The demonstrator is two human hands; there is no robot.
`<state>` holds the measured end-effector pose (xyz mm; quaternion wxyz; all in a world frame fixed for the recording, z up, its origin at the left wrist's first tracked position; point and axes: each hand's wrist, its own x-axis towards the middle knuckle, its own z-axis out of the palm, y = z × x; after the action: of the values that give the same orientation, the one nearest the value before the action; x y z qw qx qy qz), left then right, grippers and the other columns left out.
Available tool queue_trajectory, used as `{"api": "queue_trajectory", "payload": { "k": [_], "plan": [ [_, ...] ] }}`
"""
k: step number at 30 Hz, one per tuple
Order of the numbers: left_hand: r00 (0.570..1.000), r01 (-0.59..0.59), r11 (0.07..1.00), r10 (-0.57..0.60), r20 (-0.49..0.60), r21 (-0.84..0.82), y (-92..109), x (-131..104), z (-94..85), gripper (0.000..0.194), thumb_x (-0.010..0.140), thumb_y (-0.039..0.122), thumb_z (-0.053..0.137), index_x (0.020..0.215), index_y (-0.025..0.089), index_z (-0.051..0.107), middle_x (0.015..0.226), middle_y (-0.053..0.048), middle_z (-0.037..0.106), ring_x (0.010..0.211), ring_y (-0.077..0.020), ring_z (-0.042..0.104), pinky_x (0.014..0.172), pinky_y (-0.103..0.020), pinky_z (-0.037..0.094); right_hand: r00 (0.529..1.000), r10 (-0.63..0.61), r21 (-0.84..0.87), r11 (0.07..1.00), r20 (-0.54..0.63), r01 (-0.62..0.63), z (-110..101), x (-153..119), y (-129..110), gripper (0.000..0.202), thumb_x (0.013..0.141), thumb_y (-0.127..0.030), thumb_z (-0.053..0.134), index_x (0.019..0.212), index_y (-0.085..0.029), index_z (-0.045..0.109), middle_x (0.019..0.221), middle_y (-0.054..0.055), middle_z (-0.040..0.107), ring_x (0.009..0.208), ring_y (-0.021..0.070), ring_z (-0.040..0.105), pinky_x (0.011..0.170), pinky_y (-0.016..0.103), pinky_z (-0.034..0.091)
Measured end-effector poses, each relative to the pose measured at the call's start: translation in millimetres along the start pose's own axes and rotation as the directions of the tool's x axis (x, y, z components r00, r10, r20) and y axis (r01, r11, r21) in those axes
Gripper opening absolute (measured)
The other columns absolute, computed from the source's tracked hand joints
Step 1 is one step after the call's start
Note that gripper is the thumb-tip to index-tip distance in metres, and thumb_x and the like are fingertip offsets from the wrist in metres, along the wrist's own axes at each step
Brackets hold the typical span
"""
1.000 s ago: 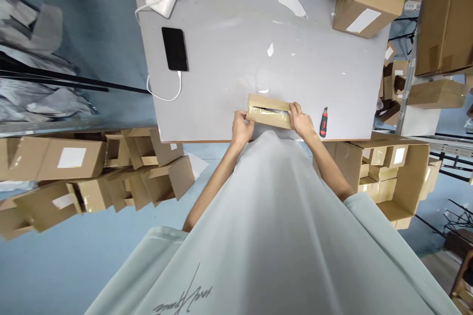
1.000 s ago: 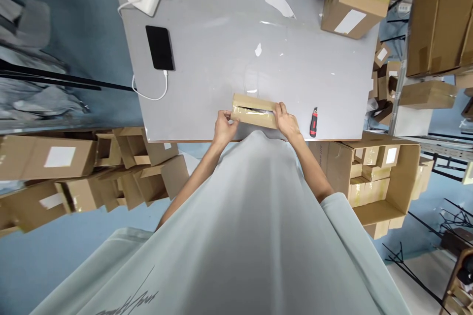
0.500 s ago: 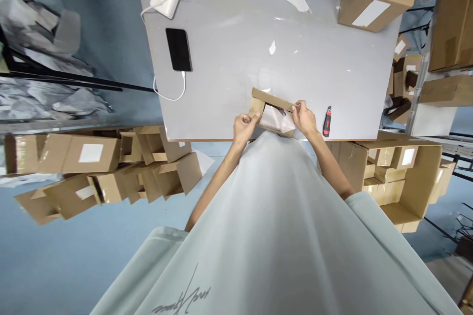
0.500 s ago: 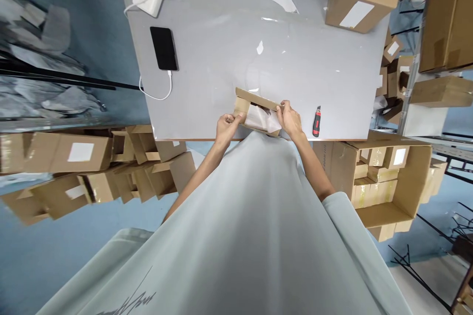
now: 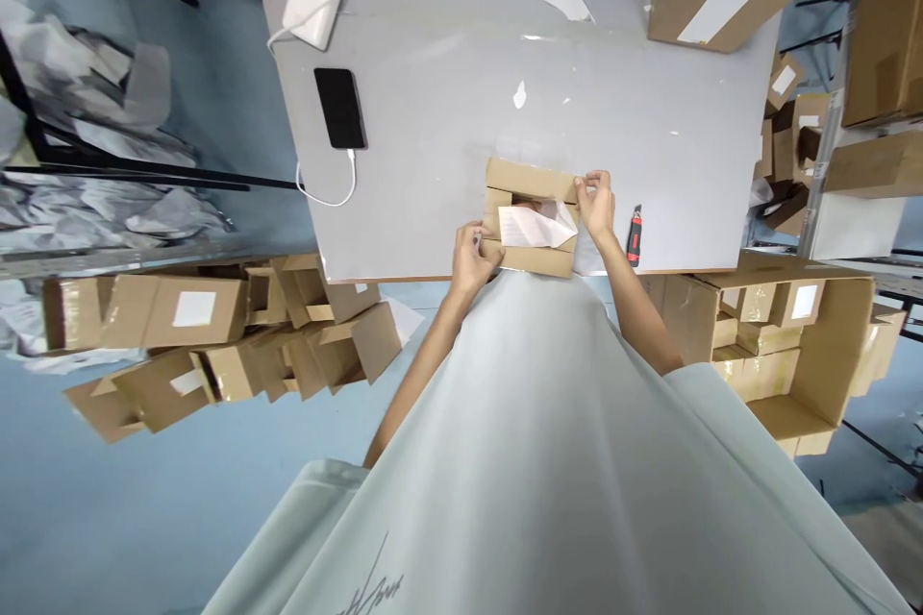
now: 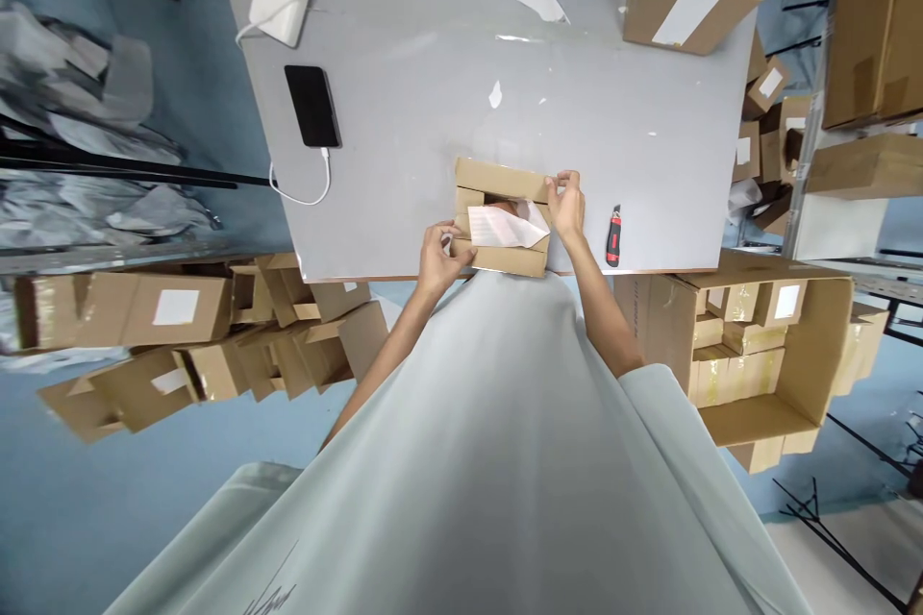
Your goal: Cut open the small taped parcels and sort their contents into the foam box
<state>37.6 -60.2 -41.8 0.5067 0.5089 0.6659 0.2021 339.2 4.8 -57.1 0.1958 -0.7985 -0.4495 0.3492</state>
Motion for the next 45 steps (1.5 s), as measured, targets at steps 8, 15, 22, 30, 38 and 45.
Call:
{"api": "queue_trajectory", "payload": {
  "k": [8,15,22,30,38,45],
  "plan": [
    [0.970,-0.240,0.925,0.219,0.101,0.294,31.3,1.6,8.7,0.056,0.088,0.016,0.080,0.143,0.024,0.069,0.140,-0.018,0.070,0.134,-0.0454,0.063,0.121,-0.063,0.050,0.998,-0.066,-0.012,0.998,0.005,0.066,-26.5,-68.5,-22.6,0.036,0.115,-0.052,0.049,0.124,-0.024,0.069,0.127,0.014,0.072,0.107,0.0285,0.072,0.109,0.045,0.060],
    [0.967,-0.216,0.953,0.179,0.178,0.211,37.8,11.8,26.3,0.046,0.093,0.013,0.069,0.136,0.027,0.078,0.130,-0.013,0.080,0.119,-0.0404,0.073,0.109,-0.055,0.058,0.910,-0.136,-0.200,0.953,0.392,0.229,-23.7,-122.2,-46.1,0.030,0.114,-0.033,0.056,0.133,-0.026,0.078,0.137,0.014,0.080,0.123,0.0344,0.076,0.112,0.049,0.061],
    [0.864,-0.384,0.919,0.323,0.387,0.090,54.0,12.4,32.4,0.041,0.091,0.007,0.058,0.117,0.026,0.083,0.127,-0.009,0.081,0.124,-0.0328,0.075,0.114,-0.046,0.060,0.877,0.063,-0.416,0.895,0.477,0.162,-4.2,-104.0,-57.5,0.060,0.109,-0.027,0.072,0.164,-0.010,0.057,0.154,0.029,0.071,0.143,0.0435,0.070,0.119,0.053,0.056],
    [0.918,-0.332,0.942,0.310,0.248,0.052,45.1,25.3,31.2,0.051,0.089,0.000,0.056,0.128,0.024,0.077,0.138,-0.011,0.075,0.127,-0.0301,0.074,0.116,-0.046,0.059,0.830,-0.021,-0.325,0.914,0.557,0.241,20.5,-85.9,-61.7,0.041,0.113,-0.027,0.062,0.151,-0.014,0.072,0.151,0.021,0.077,0.140,0.0394,0.073,0.121,0.050,0.056],
    [0.889,-0.417,0.796,0.255,0.381,0.440,49.6,60.7,30.0,0.049,0.100,0.007,0.052,0.132,0.020,0.085,0.146,-0.016,0.077,0.142,-0.0375,0.060,0.121,-0.051,0.049,0.816,0.020,-0.503,0.796,0.578,0.337,17.4,-88.2,-69.1,0.048,0.110,-0.021,0.063,0.158,-0.016,0.069,0.152,0.021,0.077,0.136,0.0406,0.075,0.120,0.051,0.056],
    [0.874,-0.458,0.792,0.320,0.364,0.404,66.1,52.4,14.6,0.034,0.106,0.015,0.059,0.110,0.026,0.091,0.124,-0.013,0.085,0.124,-0.0351,0.070,0.105,-0.047,0.055,0.868,-0.098,-0.343,0.892,0.487,0.293,-4.6,-96.1,-55.3,0.036,0.116,-0.022,0.052,0.140,-0.018,0.079,0.146,0.017,0.080,0.129,0.0333,0.076,0.109,0.040,0.055]
  ]
}}
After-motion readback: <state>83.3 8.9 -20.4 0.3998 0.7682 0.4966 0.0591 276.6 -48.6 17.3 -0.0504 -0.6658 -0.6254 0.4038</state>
